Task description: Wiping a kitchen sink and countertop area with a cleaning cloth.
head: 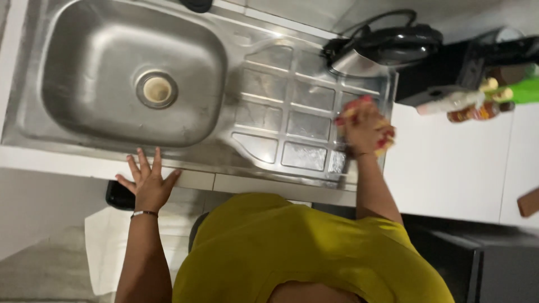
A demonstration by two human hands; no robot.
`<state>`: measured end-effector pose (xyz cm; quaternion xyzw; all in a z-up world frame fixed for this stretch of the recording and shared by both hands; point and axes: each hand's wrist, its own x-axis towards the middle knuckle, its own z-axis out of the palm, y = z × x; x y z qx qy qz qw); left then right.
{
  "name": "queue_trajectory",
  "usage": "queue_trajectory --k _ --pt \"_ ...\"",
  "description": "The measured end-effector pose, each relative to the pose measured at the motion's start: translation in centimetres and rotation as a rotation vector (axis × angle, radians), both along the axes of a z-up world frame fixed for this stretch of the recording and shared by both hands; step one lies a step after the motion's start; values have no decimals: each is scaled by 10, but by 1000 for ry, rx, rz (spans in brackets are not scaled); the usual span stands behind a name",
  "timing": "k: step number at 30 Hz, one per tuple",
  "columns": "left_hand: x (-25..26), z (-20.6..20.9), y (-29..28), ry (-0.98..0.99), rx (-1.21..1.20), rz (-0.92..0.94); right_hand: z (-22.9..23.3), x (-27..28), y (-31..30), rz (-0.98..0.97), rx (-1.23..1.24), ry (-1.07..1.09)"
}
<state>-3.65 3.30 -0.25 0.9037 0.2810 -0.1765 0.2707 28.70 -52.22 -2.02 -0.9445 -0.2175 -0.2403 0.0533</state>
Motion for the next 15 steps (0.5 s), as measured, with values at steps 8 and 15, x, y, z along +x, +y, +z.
queue_trajectory --k 8,15 --pt "1 13 -1 -6 7 5 18 -18 158 -245 -336 -128" --pt "-5 -4 -1 -146 55 -14 -21 57 305 186 -205 377"
